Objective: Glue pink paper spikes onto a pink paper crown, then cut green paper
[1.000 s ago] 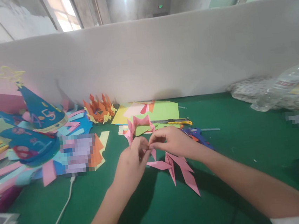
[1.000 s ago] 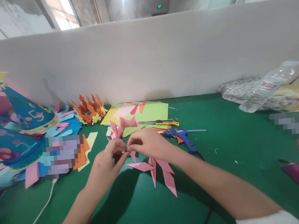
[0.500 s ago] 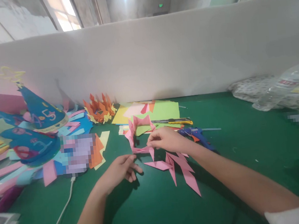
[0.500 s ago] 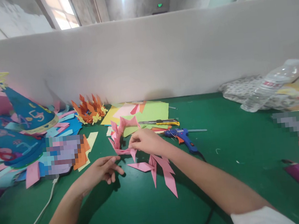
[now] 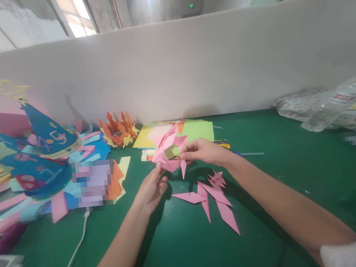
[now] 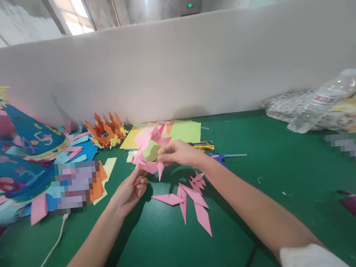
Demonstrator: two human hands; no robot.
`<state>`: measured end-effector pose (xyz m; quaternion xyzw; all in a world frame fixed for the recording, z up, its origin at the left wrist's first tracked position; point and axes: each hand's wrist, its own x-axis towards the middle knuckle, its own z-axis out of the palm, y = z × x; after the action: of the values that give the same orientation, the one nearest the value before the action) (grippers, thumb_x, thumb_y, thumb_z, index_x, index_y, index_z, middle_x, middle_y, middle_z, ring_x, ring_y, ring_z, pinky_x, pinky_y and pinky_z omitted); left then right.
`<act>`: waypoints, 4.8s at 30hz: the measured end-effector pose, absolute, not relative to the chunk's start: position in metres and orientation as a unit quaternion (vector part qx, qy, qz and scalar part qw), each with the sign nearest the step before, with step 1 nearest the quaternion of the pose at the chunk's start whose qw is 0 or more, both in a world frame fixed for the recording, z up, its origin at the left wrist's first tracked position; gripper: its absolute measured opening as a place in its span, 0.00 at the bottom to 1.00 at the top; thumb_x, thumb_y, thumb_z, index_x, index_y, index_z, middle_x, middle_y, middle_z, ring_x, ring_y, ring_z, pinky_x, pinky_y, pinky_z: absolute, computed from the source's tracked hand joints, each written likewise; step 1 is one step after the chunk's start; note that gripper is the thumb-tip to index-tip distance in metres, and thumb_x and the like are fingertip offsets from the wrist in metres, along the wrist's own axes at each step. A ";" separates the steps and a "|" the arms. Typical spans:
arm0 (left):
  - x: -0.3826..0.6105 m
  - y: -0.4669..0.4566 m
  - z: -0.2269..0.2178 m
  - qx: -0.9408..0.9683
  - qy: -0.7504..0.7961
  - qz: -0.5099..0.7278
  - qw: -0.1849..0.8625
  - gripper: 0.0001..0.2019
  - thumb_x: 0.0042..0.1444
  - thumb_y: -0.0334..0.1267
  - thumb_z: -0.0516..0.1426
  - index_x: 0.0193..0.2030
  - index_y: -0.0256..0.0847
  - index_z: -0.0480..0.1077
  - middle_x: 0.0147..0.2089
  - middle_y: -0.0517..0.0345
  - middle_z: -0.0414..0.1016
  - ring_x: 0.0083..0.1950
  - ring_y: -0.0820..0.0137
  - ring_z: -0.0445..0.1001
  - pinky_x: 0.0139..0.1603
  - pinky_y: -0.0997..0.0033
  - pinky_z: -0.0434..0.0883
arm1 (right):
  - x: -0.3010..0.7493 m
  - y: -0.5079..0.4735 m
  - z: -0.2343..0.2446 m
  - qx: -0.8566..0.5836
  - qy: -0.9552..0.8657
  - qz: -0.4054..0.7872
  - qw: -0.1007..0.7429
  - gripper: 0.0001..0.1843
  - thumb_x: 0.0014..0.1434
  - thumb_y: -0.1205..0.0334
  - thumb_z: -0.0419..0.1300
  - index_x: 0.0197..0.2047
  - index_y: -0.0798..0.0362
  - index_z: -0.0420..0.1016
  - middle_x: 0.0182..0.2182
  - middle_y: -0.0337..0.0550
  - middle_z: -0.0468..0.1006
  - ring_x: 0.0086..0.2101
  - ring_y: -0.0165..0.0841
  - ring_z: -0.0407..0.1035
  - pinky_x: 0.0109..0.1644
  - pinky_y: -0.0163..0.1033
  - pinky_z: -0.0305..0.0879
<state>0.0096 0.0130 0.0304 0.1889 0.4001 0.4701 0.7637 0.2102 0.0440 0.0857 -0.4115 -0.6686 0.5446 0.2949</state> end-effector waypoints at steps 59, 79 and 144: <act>0.042 0.014 0.013 0.186 0.356 0.559 0.725 0.12 0.44 0.34 0.65 0.35 0.39 0.68 0.35 0.62 0.75 0.33 0.80 0.73 0.40 0.78 0.70 | 0.172 0.031 0.094 -0.549 -0.723 0.165 0.384 0.07 0.53 0.63 0.57 0.26 0.52 0.73 0.26 0.36 0.78 0.26 0.27 0.68 0.29 0.31 0.57; 0.043 0.011 0.017 0.185 0.367 0.558 0.721 0.12 0.42 0.35 0.66 0.31 0.38 0.67 0.31 0.64 0.73 0.30 0.81 0.72 0.38 0.79 0.70 | 0.172 0.031 0.098 -0.568 -0.742 0.199 0.295 0.03 0.50 0.64 0.58 0.28 0.52 0.73 0.30 0.39 0.78 0.30 0.31 0.71 0.30 0.32 0.60; 0.043 0.009 0.019 0.205 0.378 0.566 0.703 0.14 0.42 0.37 0.66 0.35 0.37 0.70 0.32 0.61 0.75 0.30 0.79 0.72 0.37 0.79 0.69 | 0.168 0.024 0.098 -0.547 -0.746 0.209 0.316 0.08 0.53 0.61 0.57 0.26 0.54 0.73 0.28 0.40 0.78 0.28 0.29 0.70 0.29 0.33 0.59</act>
<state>0.0434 0.0092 0.0189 0.2051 0.3776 0.5661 0.7034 0.1682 0.0241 0.0976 -0.5471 -0.7465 0.2092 0.3158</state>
